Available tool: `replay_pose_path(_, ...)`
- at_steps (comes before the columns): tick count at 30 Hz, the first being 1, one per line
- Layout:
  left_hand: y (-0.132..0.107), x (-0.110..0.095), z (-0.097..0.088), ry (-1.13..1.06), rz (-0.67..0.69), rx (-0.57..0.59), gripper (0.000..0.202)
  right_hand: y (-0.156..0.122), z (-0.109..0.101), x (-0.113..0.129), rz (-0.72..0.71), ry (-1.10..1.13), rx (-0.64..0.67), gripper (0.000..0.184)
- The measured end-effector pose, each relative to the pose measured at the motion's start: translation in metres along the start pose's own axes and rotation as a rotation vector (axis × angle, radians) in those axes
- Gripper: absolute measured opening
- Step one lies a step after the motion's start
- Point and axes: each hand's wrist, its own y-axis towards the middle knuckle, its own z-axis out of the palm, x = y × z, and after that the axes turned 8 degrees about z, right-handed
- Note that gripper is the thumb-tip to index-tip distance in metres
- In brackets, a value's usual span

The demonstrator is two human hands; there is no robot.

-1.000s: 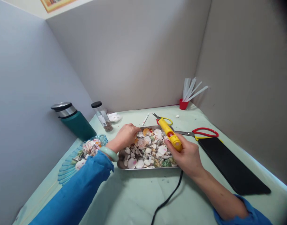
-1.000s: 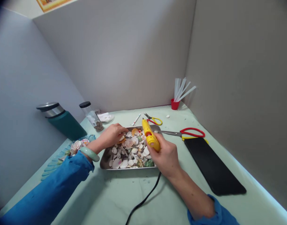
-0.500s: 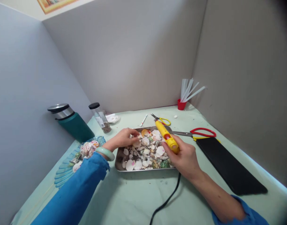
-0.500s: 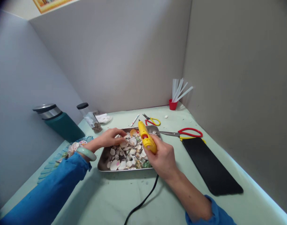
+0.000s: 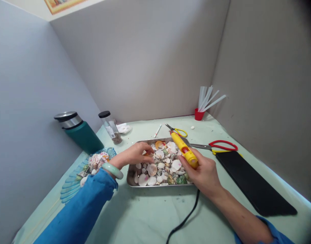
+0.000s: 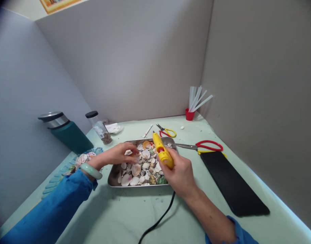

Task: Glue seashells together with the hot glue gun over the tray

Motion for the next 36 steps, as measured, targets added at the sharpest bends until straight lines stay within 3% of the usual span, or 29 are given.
replay_pose_path(3,0.006,0.008,0.004,0.150,-0.020,-0.049,0.019,0.000,0.000,0.000,-0.002,0.006,0.003,0.027)
replay_pose_path(14,0.040,0.000,0.028,0.267,0.153,-0.024,0.021,0.000,-0.001,-0.003,-0.006,0.036,0.040,0.025)
replay_pose_path(19,0.047,0.002,0.038,0.313,0.162,-0.031,0.018,0.000,-0.002,-0.002,-0.010,0.064,0.043,0.025)
replay_pose_path(23,0.043,0.000,0.028,0.282,0.087,-0.077,0.018,0.000,-0.001,-0.002,-0.010,0.057,0.036,0.024)
replay_pose_path(26,0.036,-0.003,0.018,0.227,0.039,-0.046,0.021,-0.001,-0.001,-0.003,-0.013,0.039,0.021,0.027)
replay_pose_path(30,0.022,-0.010,0.011,0.187,0.082,-0.027,0.024,-0.001,-0.001,-0.003,-0.001,0.022,0.038,0.026)
replay_pose_path(36,-0.002,-0.021,0.019,0.219,0.187,0.084,0.019,0.000,-0.002,-0.001,-0.005,0.013,0.025,0.024)
